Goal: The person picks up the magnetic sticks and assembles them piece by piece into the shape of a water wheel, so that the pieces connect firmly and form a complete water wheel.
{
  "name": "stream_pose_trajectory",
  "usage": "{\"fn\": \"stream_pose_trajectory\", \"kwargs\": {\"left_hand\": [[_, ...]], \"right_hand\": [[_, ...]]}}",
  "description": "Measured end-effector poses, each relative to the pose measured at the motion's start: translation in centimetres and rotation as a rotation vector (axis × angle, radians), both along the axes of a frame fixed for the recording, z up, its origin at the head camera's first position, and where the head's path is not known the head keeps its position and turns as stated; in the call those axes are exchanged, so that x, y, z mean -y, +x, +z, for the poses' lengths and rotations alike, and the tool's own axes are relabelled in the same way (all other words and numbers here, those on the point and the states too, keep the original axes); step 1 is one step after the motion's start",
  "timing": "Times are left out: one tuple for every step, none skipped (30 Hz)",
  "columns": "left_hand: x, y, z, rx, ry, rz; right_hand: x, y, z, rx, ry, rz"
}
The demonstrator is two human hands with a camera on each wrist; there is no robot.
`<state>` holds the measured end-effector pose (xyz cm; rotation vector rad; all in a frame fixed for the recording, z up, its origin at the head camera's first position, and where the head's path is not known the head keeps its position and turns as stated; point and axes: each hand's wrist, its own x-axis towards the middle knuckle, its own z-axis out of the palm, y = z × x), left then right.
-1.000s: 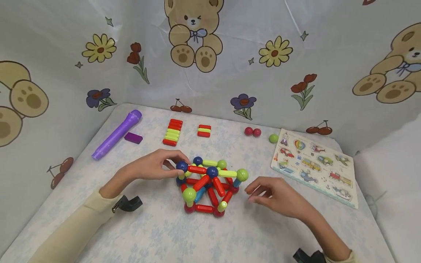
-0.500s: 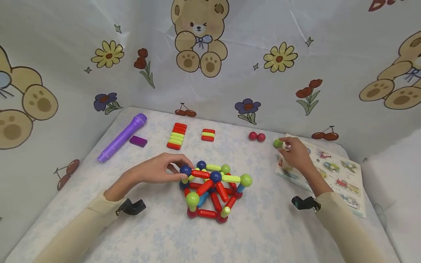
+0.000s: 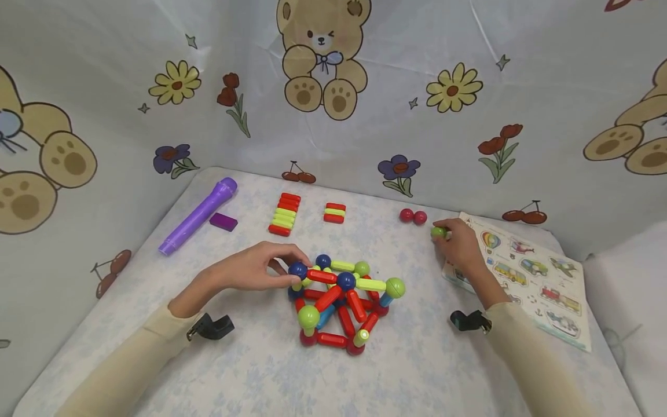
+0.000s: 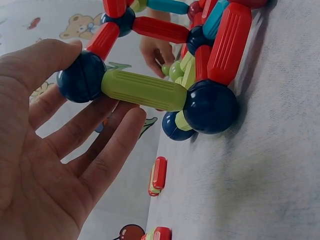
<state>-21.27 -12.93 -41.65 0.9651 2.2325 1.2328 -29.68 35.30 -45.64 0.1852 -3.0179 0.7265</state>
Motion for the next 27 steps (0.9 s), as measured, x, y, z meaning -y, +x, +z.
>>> {"fn": "stream_pose_trajectory", "kwargs": {"left_hand": [[0.0,0.0,0.0,-0.001,0.003,-0.004],[-0.1,0.0,0.1,-0.002,0.005,-0.006],[-0.1,0.0,0.1,-0.002,0.008,-0.008],[-0.1,0.0,0.1,-0.001,0.008,-0.009],[-0.1,0.0,0.1,0.001,0.01,-0.01],[-0.1,0.0,0.1,0.001,0.008,-0.009],[-0.1,0.1,0.1,0.002,0.006,-0.008],[-0.1,0.1,0.1,0.002,0.005,-0.007],[-0.1,0.1,0.1,0.001,0.003,-0.006],[-0.1,0.1,0.2,-0.001,0.001,-0.004],[-0.1,0.2,0.2,-0.005,0.002,-0.004],[-0.1,0.2,0.2,-0.007,0.001,-0.003],[0.0,0.2,0.2,-0.01,0.001,-0.003],[0.0,0.2,0.2,-0.013,0.001,-0.002],[0.0,0.2,0.2,-0.016,0.001,-0.002],[-0.1,0.2,0.2,-0.016,0.0,-0.003],[-0.1,0.2,0.2,-0.016,0.0,-0.003],[-0.1,0.2,0.2,-0.016,-0.002,-0.004],[-0.1,0.2,0.2,-0.014,-0.004,-0.004],[-0.1,0.2,0.1,-0.014,-0.006,-0.004],[-0.1,0.2,0.1,-0.013,-0.007,-0.003],[-0.1,0.2,0.1,-0.01,-0.007,-0.002],[-0.1,0.2,0.1,-0.009,-0.007,-0.001],[-0.1,0.2,0.2,-0.007,-0.005,0.0],[-0.1,0.2,0.2,-0.006,-0.005,0.001],[-0.2,0.2,0.2,-0.004,-0.003,0.003],[-0.2,0.2,0.2,-0.002,-0.003,0.004]], "right_hand": [[0.1,0.3,0.0,-0.005,-0.002,-0.001],[0.1,0.5,-0.1,-0.009,-0.008,-0.003],[0.1,0.8,-0.1,-0.01,-0.013,-0.004],[0.0,1.1,-0.1,-0.017,-0.021,0.0],[0.0,1.4,-0.1,-0.016,-0.026,0.002],[0.0,1.7,0.0,-0.018,-0.032,0.005],[0.0,2.1,0.0,-0.024,-0.036,0.011],[0.0,2.5,0.2,-0.033,-0.037,0.017],[0.0,2.9,0.5,-0.049,-0.042,0.027],[0.1,3.3,0.7,-0.066,-0.046,0.035],[0.3,3.7,1.1,-0.077,-0.053,0.038],[0.5,4.2,1.6,-0.095,-0.063,0.042],[0.7,4.7,2.1,-0.112,-0.077,0.045],[1.0,5.3,2.7,-0.125,-0.094,0.045],[1.3,6.0,3.3,-0.137,-0.111,0.045],[1.7,6.7,4.0,-0.145,-0.133,0.043],[2.1,7.4,4.7,-0.15,-0.162,0.043],[2.6,8.3,5.3,-0.157,-0.195,0.05],[3.1,9.1,5.9,-0.164,-0.229,0.064],[3.7,10.0,6.5,-0.171,-0.267,0.085],[4.2,10.9,7.0,-0.177,-0.308,0.111],[4.8,11.8,7.5,-0.178,-0.356,0.147],[5.4,12.6,7.9,-0.175,-0.398,0.186],[5.9,13.4,8.3,-0.17,-0.435,0.226],[6.3,14.1,8.6,-0.159,-0.471,0.267],[6.7,14.8,8.7,-0.142,-0.503,0.305],[7.1,15.5,8.8,-0.121,-0.529,0.34]]}}
